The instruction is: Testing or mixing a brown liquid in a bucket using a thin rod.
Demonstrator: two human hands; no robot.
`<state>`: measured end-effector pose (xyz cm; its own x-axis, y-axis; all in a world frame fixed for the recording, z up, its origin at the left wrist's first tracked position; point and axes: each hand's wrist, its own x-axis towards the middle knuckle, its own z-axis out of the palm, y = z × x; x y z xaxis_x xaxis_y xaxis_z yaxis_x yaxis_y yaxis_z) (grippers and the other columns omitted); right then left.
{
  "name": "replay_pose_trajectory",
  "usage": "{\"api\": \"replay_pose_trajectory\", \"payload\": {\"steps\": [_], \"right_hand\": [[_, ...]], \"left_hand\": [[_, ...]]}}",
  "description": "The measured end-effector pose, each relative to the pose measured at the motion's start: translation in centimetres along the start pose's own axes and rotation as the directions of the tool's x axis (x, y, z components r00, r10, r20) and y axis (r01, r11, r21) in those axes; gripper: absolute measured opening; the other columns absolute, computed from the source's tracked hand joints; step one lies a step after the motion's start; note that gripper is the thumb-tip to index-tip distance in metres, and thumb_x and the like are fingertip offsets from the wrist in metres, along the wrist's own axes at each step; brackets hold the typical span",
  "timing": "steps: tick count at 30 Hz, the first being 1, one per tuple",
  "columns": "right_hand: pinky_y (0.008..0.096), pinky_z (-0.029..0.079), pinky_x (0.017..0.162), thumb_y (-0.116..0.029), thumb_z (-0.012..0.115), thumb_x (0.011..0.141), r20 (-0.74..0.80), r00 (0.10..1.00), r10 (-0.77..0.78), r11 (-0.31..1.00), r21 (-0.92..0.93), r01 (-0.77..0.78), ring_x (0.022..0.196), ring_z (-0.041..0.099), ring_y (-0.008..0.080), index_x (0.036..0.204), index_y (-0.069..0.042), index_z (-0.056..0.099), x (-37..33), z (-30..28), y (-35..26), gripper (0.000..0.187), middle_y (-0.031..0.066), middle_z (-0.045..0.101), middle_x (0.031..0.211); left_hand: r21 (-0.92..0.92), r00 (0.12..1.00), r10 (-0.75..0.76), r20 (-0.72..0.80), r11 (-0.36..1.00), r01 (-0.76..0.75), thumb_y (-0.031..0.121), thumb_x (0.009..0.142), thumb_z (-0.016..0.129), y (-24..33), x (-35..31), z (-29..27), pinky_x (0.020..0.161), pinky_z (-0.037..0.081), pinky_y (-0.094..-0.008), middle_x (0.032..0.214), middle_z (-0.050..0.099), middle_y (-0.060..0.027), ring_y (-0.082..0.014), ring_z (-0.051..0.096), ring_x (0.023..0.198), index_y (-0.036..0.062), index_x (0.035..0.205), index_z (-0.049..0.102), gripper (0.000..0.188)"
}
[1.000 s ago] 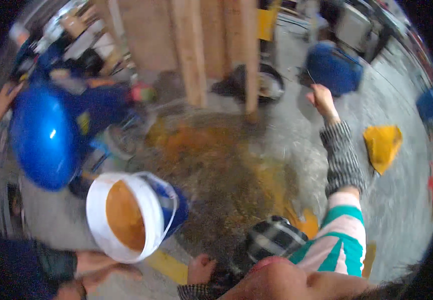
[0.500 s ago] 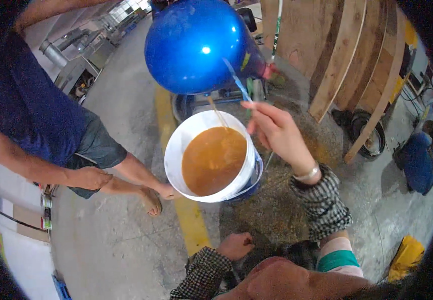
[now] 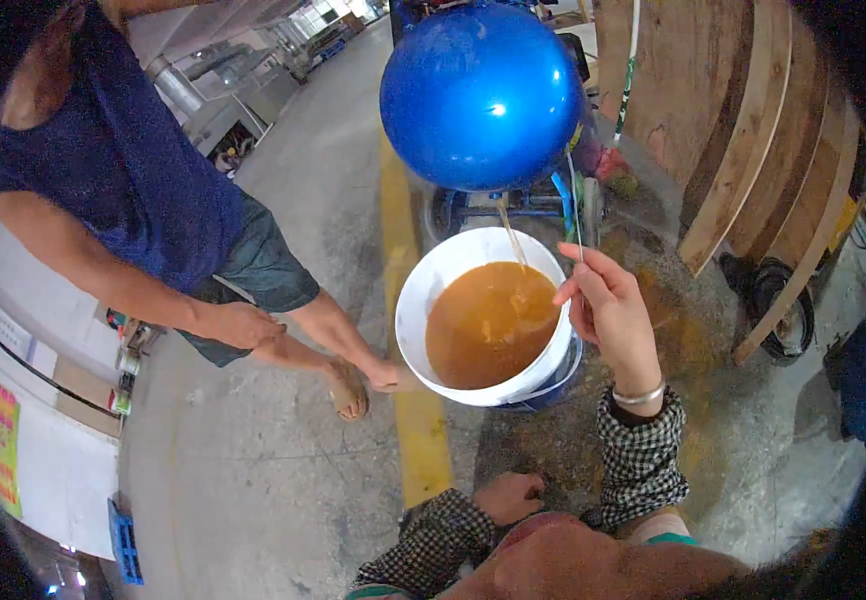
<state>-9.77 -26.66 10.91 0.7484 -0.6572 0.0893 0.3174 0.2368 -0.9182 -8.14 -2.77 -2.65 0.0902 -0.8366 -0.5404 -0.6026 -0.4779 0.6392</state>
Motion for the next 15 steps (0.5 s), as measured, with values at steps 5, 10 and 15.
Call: {"api": "replay_pose_trajectory", "payload": {"steps": [5,10,15], "right_hand": [[0.0188,0.03,0.036,-0.013,0.04,0.088,0.078,0.99,-0.121,0.993,0.012,0.121,0.039,0.04,0.0044,0.113,0.002,0.049,2.1,-0.5,-1.8,0.03,0.0028,0.056,0.064],[0.0177,0.032,0.036,-0.014,0.038,0.089,0.114,0.993,-0.002,0.999,0.045,-0.003,0.041,0.044,0.0046,0.116,-0.001,0.048,-1.2,1.9,-2.4,0.031,0.003,0.057,0.067],[0.018,0.034,0.039,-0.006,0.036,0.086,0.198,0.98,0.007,1.0,-0.008,-0.005,0.042,0.045,0.0049,0.117,-0.001,0.047,-2.2,0.6,-0.7,0.033,0.0044,0.057,0.07]], "left_hand": [[0.073,0.997,-0.001,0.079,0.997,-0.005,0.026,0.078,0.054,0.6,2.3,-0.9,0.074,0.045,-0.0432,0.088,0.059,-0.0203,-0.0354,0.057,0.084,0.003,0.098,0.055,0.03],[0.125,1.0,-0.003,0.017,0.992,0.001,0.025,0.077,0.054,-0.6,0.5,0.4,0.073,0.045,-0.0427,0.089,0.059,-0.0202,-0.0346,0.057,0.085,0.0021,0.099,0.054,0.032],[0.085,0.999,0.021,0.043,0.996,-0.025,0.027,0.078,0.054,-1.6,1.4,1.3,0.076,0.045,-0.0427,0.09,0.058,-0.0204,-0.0351,0.056,0.086,0.0044,0.098,0.056,0.03]]}}
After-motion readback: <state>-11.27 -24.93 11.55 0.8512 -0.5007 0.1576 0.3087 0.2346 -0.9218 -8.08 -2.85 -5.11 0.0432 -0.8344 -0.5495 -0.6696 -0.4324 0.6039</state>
